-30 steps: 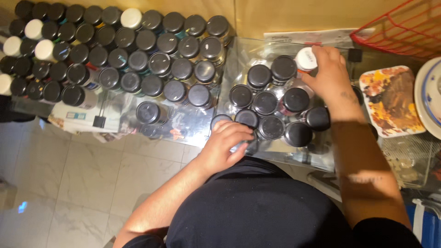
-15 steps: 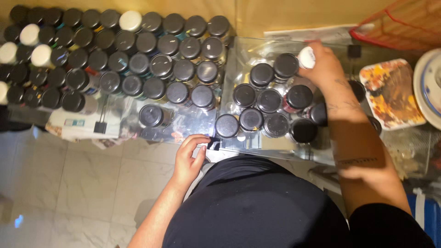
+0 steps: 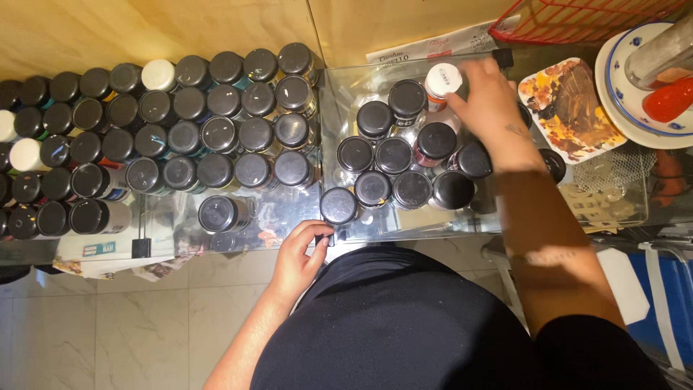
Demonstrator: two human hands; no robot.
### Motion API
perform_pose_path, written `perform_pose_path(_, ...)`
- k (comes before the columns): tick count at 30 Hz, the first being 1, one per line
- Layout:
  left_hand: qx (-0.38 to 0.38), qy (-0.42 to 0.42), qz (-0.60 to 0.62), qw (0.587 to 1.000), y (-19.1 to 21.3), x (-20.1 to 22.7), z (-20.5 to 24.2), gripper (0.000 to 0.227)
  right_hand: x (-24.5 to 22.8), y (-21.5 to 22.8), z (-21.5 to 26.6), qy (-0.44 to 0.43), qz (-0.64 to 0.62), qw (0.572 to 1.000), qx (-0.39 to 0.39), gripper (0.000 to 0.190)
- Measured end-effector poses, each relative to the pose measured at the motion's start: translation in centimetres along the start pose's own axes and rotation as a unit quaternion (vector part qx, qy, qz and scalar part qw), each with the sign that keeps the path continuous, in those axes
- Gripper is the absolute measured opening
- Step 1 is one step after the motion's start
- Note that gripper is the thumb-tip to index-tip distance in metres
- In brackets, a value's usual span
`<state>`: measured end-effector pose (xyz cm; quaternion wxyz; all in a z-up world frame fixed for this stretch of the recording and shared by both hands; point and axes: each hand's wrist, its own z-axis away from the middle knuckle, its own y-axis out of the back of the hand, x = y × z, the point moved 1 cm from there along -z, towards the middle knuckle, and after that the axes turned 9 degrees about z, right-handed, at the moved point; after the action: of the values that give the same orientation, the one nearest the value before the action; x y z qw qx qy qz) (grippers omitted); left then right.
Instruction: The person organizes jars on a glass table by picking up jars from a crowded arrangement and placing them into a new clustered group.
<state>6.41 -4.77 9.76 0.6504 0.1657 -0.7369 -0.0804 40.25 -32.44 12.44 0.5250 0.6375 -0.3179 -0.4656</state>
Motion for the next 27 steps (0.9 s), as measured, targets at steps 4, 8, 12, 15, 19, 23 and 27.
perform_pose_path(4, 0.023, -0.009, 0.027, 0.999, -0.4, -1.9, -0.1, 0.017, -3.3, 2.4, 4.7, 0.055, 0.047, 0.984, -0.164, 0.052)
perform_pose_path(8, 0.030, -0.021, 0.024, 0.999, -0.8, -0.8, -0.7, 0.015, -4.2, 1.2, 5.0, 0.117, 0.115, 0.964, -0.210, 0.082)
perform_pose_path(12, 0.056, -0.062, 0.007, 0.996, 0.0, 0.0, -0.8, 0.015, -4.2, 4.7, 5.8, 0.112, 0.103, 0.965, -0.214, 0.082)
perform_pose_path(15, 0.070, -0.052, -0.029, 0.996, 1.5, -1.3, 0.4, 0.019, -3.7, 7.7, 6.3, 0.053, -0.112, 0.971, -0.205, 0.083)
perform_pose_path(19, 0.155, -0.112, -0.085, 0.978, 4.8, -1.3, 1.5, 0.015, -1.6, 7.4, 7.8, 0.142, -0.272, 0.934, -0.182, 0.086)
perform_pose_path(23, 0.274, -0.082, -0.243, 0.927, 8.9, -1.8, 2.6, 0.021, -4.7, 8.0, 8.7, 0.006, -0.348, 0.931, -0.107, 0.073)
perform_pose_path(27, 0.250, 0.054, -0.270, 0.928, 11.6, -4.5, 2.9, 0.075, -7.2, 6.7, 8.2, -0.066, -0.068, 0.992, -0.079, 0.069)
